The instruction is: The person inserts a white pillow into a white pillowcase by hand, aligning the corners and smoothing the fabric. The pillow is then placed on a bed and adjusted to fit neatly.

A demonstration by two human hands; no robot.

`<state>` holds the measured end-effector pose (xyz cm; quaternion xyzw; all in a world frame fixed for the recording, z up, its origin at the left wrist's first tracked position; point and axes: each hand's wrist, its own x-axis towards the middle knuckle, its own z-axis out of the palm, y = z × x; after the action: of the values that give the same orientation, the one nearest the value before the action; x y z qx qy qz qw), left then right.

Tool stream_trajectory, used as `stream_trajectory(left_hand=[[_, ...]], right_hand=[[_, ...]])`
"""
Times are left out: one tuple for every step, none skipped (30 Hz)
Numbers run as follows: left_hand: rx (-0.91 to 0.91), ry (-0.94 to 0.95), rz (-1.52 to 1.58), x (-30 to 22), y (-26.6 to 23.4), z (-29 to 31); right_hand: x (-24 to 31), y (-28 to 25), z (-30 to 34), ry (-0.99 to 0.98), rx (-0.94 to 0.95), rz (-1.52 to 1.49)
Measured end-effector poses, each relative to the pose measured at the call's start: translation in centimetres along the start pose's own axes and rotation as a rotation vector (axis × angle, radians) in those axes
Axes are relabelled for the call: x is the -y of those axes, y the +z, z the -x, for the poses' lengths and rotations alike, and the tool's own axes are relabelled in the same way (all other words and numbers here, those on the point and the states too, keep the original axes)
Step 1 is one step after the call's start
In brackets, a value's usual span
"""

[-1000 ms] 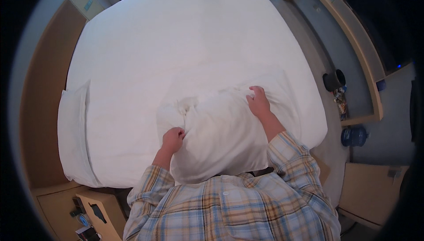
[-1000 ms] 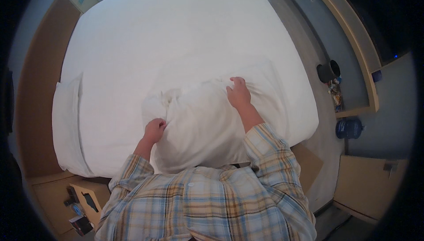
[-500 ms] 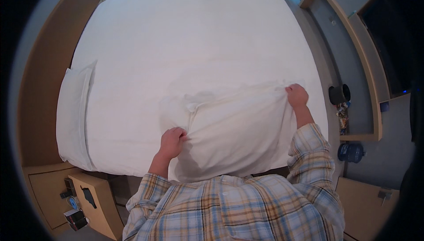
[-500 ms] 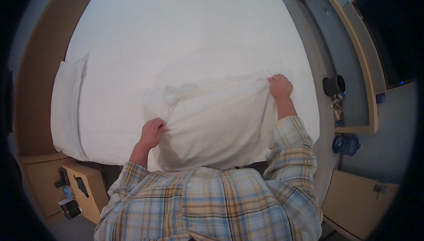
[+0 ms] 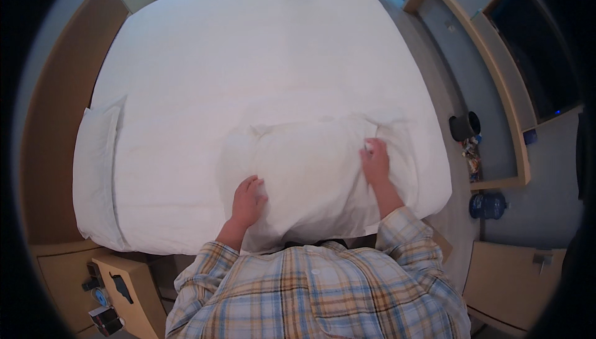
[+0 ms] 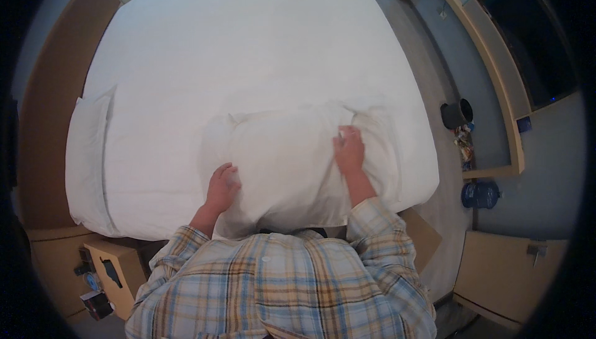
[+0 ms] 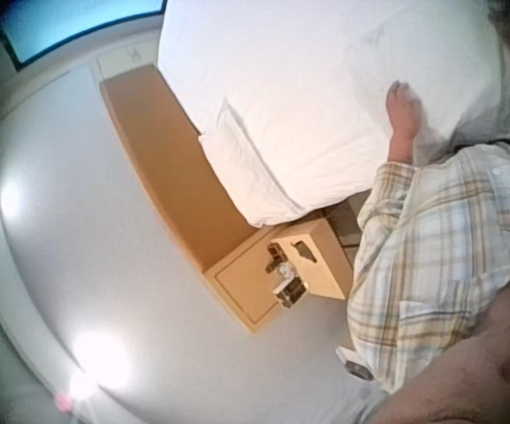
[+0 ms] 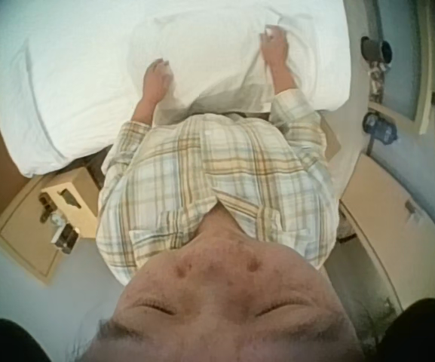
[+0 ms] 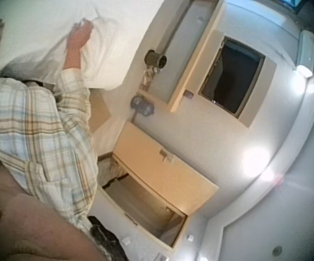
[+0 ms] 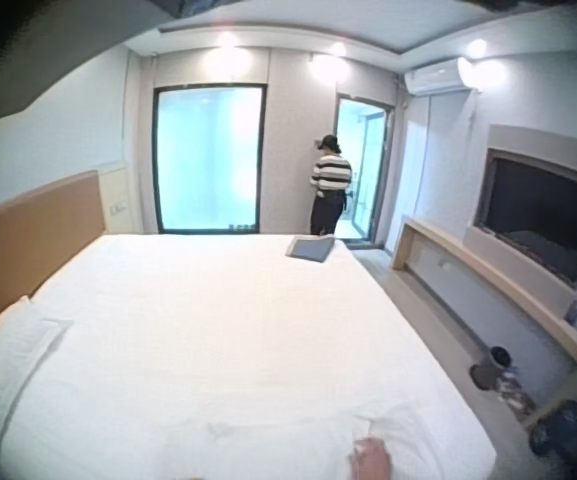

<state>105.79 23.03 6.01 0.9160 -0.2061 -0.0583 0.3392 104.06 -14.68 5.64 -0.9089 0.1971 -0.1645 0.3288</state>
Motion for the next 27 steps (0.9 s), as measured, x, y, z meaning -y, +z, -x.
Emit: stream_trajectory(left_hand=[[-0.014,0.033,-0.005,-0.1,0.5,0.4],[-0.013,0.039,-0.014,-0.3,1.0,0.7],[-0.014,0.04,-0.02,-0.4,1.3,1.0],[-0.009,0.059,-0.033,-0.5,1.5,1.3],[-0.009,0.073,-0.045,-0.5,1.6,1.5],[-0.002,0.086,-0.062,-0.4,1.7,1.6],[0.015,0.07,-0.066,-0.4,1.7,1.7],[0.041,0.053,-0.073,-0.2,1.6,1.7],[0.057,0.027,-0.085,-0.1,1.5,1.8],[0.065,0.033,-0.087,0.0,1.6,1.8],[0.065,0.03,-0.095,0.0,1.6,1.8],[0.082,0.007,-0.115,0.1,1.7,1.8],[0.066,0.021,-0.101,0.1,1.8,1.9],[0.067,0.014,-0.099,0.0,1.9,1.9],[0.071,0.001,-0.105,-0.1,2.0,2.0],[0.053,0.024,-0.093,-0.2,2.1,2.1],[0.039,0.039,-0.088,-0.3,2.1,2.2],[0.028,0.04,-0.092,-0.5,2.2,2.4],[0.032,0.075,-0.092,-0.7,2.3,2.5],[0.038,0.098,-0.101,-1.0,2.4,2.7],[0.043,0.114,-0.115,-1.3,2.6,2.8],[0.051,0.14,-0.114,-1.6,2.7,2.9],[0.056,0.159,-0.119,-1.9,2.8,3.0],[0.064,0.167,-0.126,-2.2,2.8,3.0],[0.066,0.182,-0.127,-2.4,2.8,3.0],[0.072,0.186,-0.129,-2.5,2.7,3.0],[0.085,0.182,-0.135,-2.6,2.5,2.9]], right_hand=[[1.2,0.8,1.6,-0.093,0.007,0.061],[2.3,1.4,3.4,-0.213,0.007,0.109],[3.2,1.9,5.1,-0.222,0.101,0.147],[3.8,2.1,6.5,-0.263,0.183,0.187],[3.8,1.8,7.5,-0.285,0.228,0.211],[3.5,1.5,8.5,-0.319,0.269,0.235],[2.9,1.3,9.2,-0.397,0.275,0.249],[1.9,0.8,9.4,-0.296,0.314,0.307],[0.6,0.2,9.4,-0.202,0.288,0.38],[-1.0,-0.5,9.3,-0.131,0.246,0.446],[-2.6,-1.3,9.2,-0.059,0.207,0.513],[-4.2,-2.3,9.0,0.037,0.16,0.48],[-5.7,-3.3,8.8,0.13,0.117,0.449],[-6.9,-4.1,8.8,0.266,0.091,0.432],[-7.7,-4.8,8.9,0.305,0.042,0.395],[-8.2,-5.4,9.0,0.386,0.011,0.375],[-8.4,-5.9,9.2,0.471,-0.01,0.358],[-8.3,-6.0,9.6,0.484,-0.064,0.428],[-8.0,-6.0,9.9,0.557,-0.056,0.343],[-7.8,-6.1,10.0,0.651,-0.017,0.26],[-7.5,-6.0,10.0,0.731,0.001,0.179],[-7.3,-5.9,10.1,0.721,0.075,0.238],[-7.3,-6.2,10.0,0.697,0.129,0.3],[-7.5,-6.4,10.0,0.654,0.2,0.347],[-7.8,-6.8,9.9,0.622,0.163,0.427],[-8.4,-7.6,9.8,0.573,0.143,0.493],[-9.0,-8.5,9.7,0.525,0.128,0.561]])
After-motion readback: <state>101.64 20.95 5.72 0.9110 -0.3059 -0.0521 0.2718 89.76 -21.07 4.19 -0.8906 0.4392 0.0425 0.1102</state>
